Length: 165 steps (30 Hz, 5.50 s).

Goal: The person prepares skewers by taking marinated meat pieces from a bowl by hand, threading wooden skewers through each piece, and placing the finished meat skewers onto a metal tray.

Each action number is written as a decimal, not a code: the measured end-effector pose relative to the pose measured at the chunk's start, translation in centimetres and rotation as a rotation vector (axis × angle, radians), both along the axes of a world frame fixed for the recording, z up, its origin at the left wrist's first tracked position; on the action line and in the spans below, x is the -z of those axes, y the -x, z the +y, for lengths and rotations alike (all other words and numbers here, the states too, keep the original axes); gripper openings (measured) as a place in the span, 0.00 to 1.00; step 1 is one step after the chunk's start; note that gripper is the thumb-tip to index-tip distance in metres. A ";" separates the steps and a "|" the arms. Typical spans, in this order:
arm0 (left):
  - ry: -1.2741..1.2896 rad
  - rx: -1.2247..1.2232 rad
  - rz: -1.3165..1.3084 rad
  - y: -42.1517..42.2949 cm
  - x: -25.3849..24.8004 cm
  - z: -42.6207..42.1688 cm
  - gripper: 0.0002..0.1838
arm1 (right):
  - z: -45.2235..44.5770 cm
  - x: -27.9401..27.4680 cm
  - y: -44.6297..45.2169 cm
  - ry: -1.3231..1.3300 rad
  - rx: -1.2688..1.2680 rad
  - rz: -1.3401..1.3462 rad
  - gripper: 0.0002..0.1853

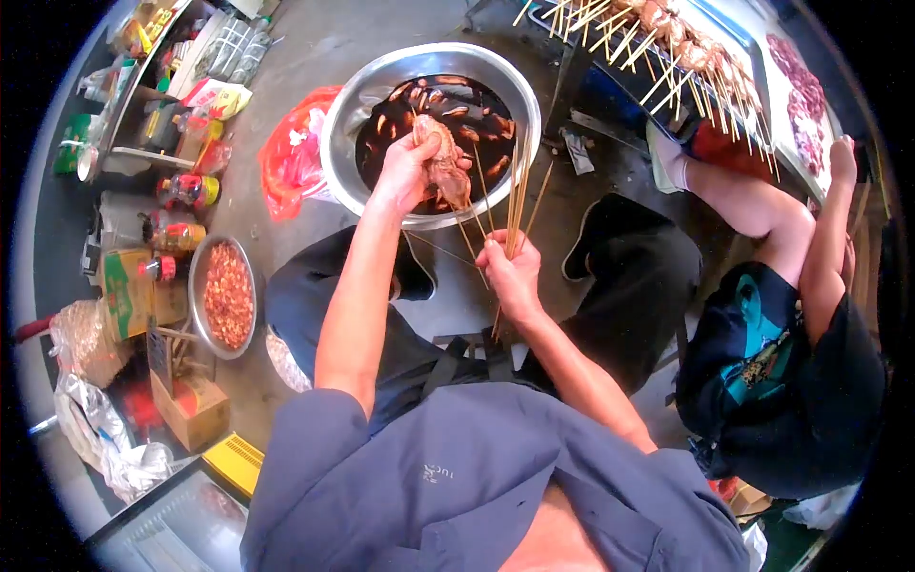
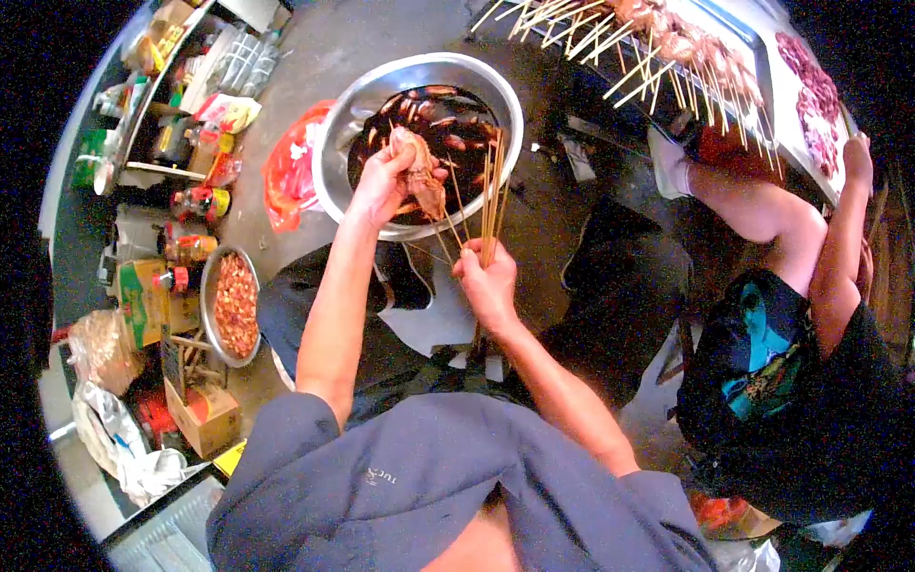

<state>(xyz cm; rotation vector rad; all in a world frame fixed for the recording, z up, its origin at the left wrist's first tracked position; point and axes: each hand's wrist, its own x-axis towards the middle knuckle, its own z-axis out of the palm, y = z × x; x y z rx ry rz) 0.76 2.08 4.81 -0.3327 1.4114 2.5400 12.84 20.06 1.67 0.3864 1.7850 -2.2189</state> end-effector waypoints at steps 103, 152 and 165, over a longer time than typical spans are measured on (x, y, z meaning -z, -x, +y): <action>1.718 0.562 0.293 0.8 4.5 -5.1 0.14 | 0.2 0.3 -0.5 0.183 -0.012 -0.146 0.09; -0.199 0.219 -0.184 0.9 3.7 -1.9 0.14 | 1.1 0.3 -1.2 0.118 -0.031 -0.182 0.09; -0.248 0.131 -0.116 0.0 3.8 -0.5 0.20 | 0.8 1.0 -1.2 0.076 -0.070 -0.114 0.10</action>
